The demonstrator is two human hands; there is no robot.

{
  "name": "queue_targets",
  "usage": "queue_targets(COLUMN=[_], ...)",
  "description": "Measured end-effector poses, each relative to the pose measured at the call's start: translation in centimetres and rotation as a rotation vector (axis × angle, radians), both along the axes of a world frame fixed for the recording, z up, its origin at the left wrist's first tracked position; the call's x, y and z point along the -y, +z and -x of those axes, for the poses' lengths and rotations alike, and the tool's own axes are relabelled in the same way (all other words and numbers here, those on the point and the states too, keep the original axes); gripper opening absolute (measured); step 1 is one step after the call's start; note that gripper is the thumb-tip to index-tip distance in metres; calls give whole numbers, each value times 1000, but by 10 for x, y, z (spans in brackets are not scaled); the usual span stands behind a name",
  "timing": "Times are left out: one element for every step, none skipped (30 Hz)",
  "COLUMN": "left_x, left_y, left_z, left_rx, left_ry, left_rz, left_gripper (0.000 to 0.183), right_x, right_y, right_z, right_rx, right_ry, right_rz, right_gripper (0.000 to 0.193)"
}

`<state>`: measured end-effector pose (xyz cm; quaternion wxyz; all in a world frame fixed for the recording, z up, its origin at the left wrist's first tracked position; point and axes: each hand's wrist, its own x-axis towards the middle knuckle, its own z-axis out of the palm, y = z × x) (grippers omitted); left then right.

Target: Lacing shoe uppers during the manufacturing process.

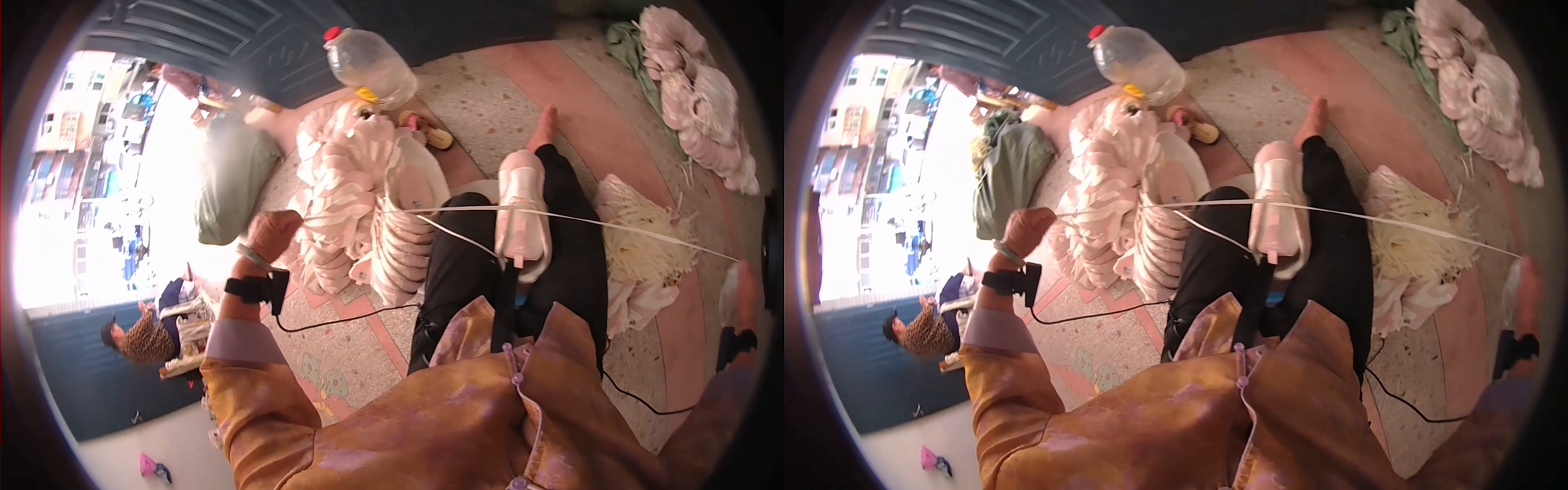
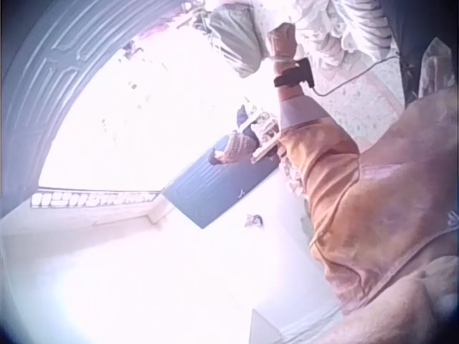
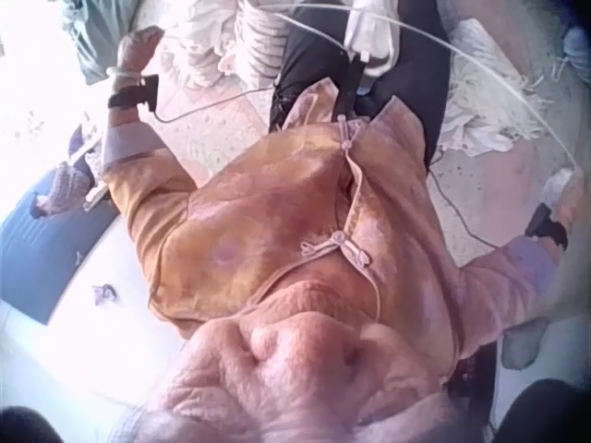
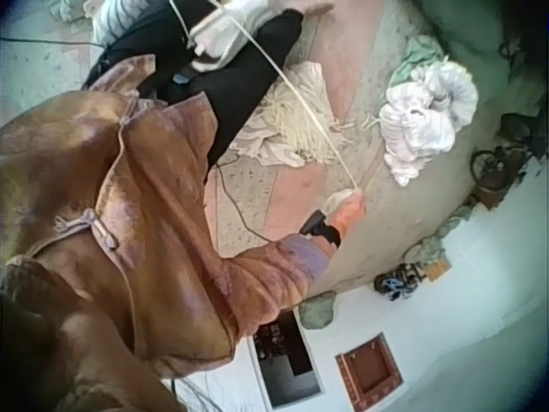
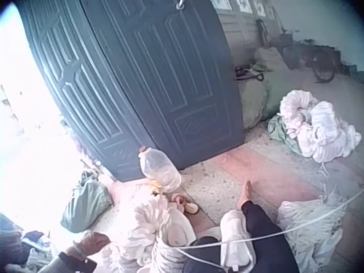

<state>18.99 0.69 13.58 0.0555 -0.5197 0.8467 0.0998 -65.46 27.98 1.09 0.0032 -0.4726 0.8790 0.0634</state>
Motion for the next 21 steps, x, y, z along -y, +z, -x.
queue_targets(left_x=[5,14,19,24,29,35,41,45,52,62,63,63,54,63,71,66,63,53,48,47,34], left_y=[5,10,18,26,32,35,35,32,26,14,6,-4,41,34,23,29,13,-8,-28,-51,-66], left_z=[-18,-29,-43,-53,-59,-61,-59,-65,-71,-79,-98,-119,-123,-109,-92,-71,-88,-102,-34,-26,30], left_rx=[-3,5,42,78,122,162,239,225,215,189,153,106,289,305,163,64,-139,-66,-132,-63,-392], left_ry=[-7,-25,-1,22,55,83,-10,-15,119,250,262,273,286,281,466,667,680,363,246,-59,-46], left_rz=[83,161,218,275,306,338,470,473,524,563,589,611,652,677,493,310,236,318,199,198,-31], left_gripper=[10,11,12,14,16,18,24,24,26,29,30,31,33,34,36,37,37,30,19,12,12], right_x=[-31,-32,-23,-11,-1,8,16,21,20,13,14,12,63,80,34,38,62,69,63,78,80], right_y=[-5,-19,-34,-46,-55,-60,-62,-60,-53,-36,-13,16,-58,-28,-37,-43,-48,-60,-37,-18,-15], right_z=[36,60,79,96,110,123,133,140,148,157,160,160,65,-9,44,-1,-78,-134,-183,-233,-252], right_rx=[12,36,63,88,107,121,132,139,136,117,98,69,206,181,156,628,1104,977,1116,1492,1693], right_ry=[27,44,71,96,117,132,143,150,151,146,156,164,171,142,116,-173,-450,-71,56,-434,-270], right_rz=[42,79,115,150,183,217,250,286,319,344,366,383,408,423,439,492,534,481,373,340,193], right_gripper=[27,26,25,25,24,23,23,22,21,21,20,19,19,18,18,11,5,9,12,14,15])
